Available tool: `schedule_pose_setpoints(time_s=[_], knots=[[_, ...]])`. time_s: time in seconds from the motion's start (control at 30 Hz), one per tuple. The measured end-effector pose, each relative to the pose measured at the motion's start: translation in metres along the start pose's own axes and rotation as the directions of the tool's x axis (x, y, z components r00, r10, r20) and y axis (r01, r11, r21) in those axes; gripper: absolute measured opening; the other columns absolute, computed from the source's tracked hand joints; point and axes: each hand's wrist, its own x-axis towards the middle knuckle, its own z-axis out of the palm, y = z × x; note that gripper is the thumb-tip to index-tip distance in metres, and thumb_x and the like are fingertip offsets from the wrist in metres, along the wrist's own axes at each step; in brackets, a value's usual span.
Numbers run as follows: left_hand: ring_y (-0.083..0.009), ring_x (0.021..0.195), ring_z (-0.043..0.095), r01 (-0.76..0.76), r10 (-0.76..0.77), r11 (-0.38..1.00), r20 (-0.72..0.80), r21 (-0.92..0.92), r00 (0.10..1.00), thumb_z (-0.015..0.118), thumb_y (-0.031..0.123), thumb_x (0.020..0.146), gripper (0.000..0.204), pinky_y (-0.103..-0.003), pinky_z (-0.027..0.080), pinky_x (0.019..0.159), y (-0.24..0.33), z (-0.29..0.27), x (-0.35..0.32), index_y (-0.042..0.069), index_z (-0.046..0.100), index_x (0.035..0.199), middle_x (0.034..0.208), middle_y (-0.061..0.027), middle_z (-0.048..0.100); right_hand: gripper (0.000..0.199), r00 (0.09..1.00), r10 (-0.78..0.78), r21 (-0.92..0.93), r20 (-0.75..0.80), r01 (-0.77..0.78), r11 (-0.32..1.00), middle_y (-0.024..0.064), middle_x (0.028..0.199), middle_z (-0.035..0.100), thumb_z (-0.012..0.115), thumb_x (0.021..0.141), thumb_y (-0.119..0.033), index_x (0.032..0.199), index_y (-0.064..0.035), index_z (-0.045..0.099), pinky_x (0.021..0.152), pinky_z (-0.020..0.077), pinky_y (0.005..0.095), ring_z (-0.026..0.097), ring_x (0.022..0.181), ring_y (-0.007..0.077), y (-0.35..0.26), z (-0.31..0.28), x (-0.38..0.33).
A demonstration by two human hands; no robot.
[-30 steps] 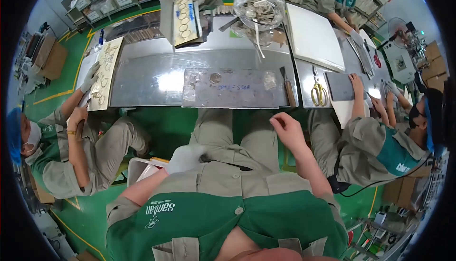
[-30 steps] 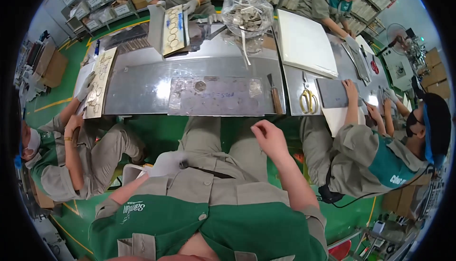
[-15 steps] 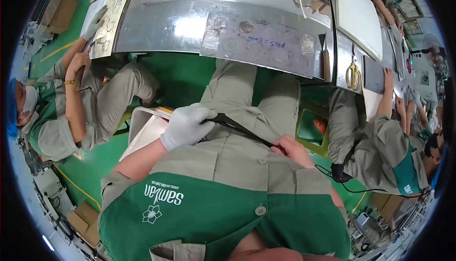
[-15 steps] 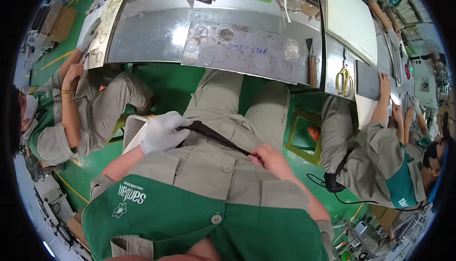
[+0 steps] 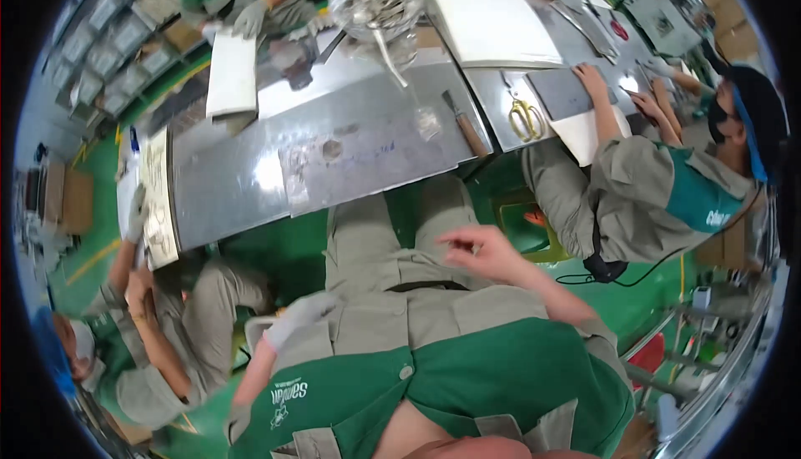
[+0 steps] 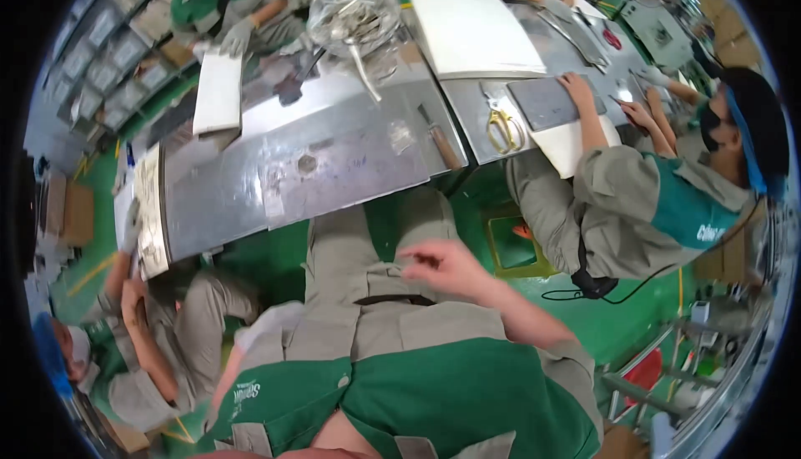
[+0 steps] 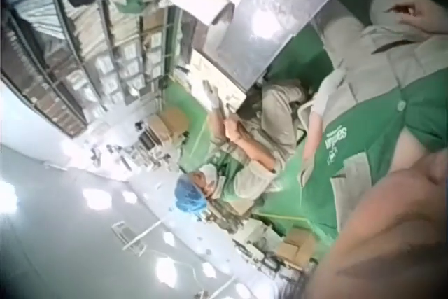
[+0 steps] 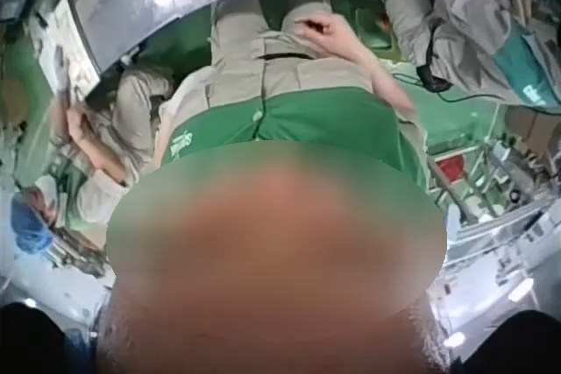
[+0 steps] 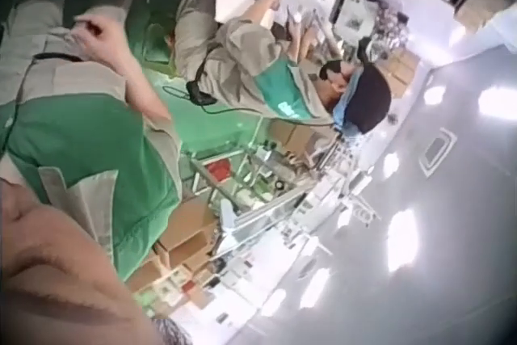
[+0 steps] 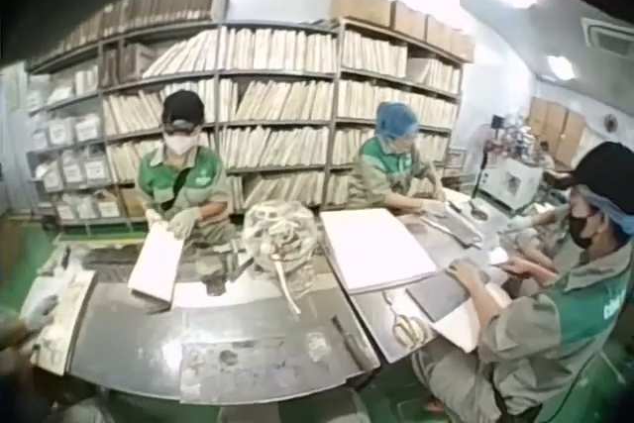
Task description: Scraping residue or adhesive off metal sheets and stencils at a factory workbench.
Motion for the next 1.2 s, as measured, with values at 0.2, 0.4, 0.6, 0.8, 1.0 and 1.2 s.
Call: schedule_pose_setpoints(time_s=[0.2, 0.4, 0.6, 0.8, 1.0, 1.2], knots=[[-0.0302, 0.096, 0.068, 0.565, -0.691, 0.658, 0.101, 0.497, 0.716, 0.077, 0.008, 0.071, 0.034, -0.037, 0.053, 0.086, 0.055, -0.044, 0.172, 0.002, 0.070, 0.104, 0.103, -0.0148, 0.070, 0.023, 0.808, -0.245, -0.578, -0.536, -0.139, 0.804, 0.0150, 0.091, 0.069, 0.069, 0.089, -0.024, 0.100, -0.0047, 0.073, 0.076, 0.0523, 0.0411, 0.066, 0.087, 0.0343, 0.023, -0.087, 0.053], [-0.0392, 0.127, 0.049, 0.184, -0.211, 0.794, -0.021, 0.580, 0.977, 0.081, 0.009, 0.068, 0.052, -0.045, 0.042, 0.105, 0.022, 0.005, 0.252, 0.005, 0.065, 0.117, 0.137, -0.0215, 0.052, 0.055, 0.827, -0.056, -0.622, -0.560, -0.375, 0.687, 0.0226, 0.112, 0.063, 0.074, 0.084, -0.037, 0.125, -0.0030, 0.060, 0.090, 0.0515, 0.0494, 0.061, 0.107, 0.0412, 0.069, -0.102, 0.135], [-0.0486, 0.147, 0.019, 0.369, -0.700, 0.505, 0.120, 0.781, 0.704, 0.073, 0.051, 0.079, 0.085, -0.058, 0.020, 0.118, -0.137, 0.090, 0.232, 0.007, 0.045, 0.146, 0.157, -0.0304, 0.026, 0.032, 0.848, -0.069, -0.662, -0.526, -0.357, 0.659, 0.0259, 0.107, 0.060, 0.060, 0.088, -0.014, 0.117, -0.0015, 0.058, 0.085, 0.0526, 0.0536, 0.063, 0.099, 0.0452, 0.052, -0.090, 0.117], [-0.0406, 0.149, 0.020, 0.407, -0.809, 0.250, -0.041, 0.879, 0.586, 0.076, 0.070, 0.065, 0.121, -0.060, 0.011, 0.120, -0.182, 0.123, 0.240, 0.002, 0.031, 0.153, 0.160, -0.0233, 0.025, 0.049, 0.928, 0.063, -0.802, -0.366, -0.349, 0.485, 0.0209, 0.094, 0.069, 0.056, 0.095, -0.025, 0.142, -0.0158, 0.049, 0.076, 0.0534, 0.0520, 0.067, 0.087, 0.0407, -0.024, -0.067, 0.065], [-0.0384, 0.150, 0.018, 0.458, -0.802, 0.269, -0.066, 0.847, 0.593, 0.074, 0.074, 0.062, 0.128, -0.061, 0.007, 0.119, -0.194, 0.125, 0.233, 0.003, 0.025, 0.156, 0.160, -0.0204, 0.026, 0.041, 0.939, 0.085, -0.880, -0.335, -0.343, 0.328, 0.0126, 0.084, 0.071, 0.054, 0.096, -0.025, 0.137, -0.0195, 0.056, 0.067, 0.0536, 0.0486, 0.070, 0.079, 0.0357, -0.004, -0.058, 0.085], [-0.0387, 0.151, 0.015, 0.460, -0.807, 0.278, -0.054, 0.843, 0.588, 0.072, 0.077, 0.062, 0.129, -0.062, 0.007, 0.119, -0.197, 0.127, 0.230, 0.001, 0.025, 0.156, 0.160, -0.0215, 0.023, 0.027, 0.949, 0.055, -0.913, -0.309, -0.313, 0.261, 0.0134, 0.078, 0.071, 0.051, 0.093, -0.020, 0.117, -0.0172, 0.065, 0.063, 0.0522, 0.0512, 0.070, 0.073, 0.0359, -0.011, -0.063, 0.106]])
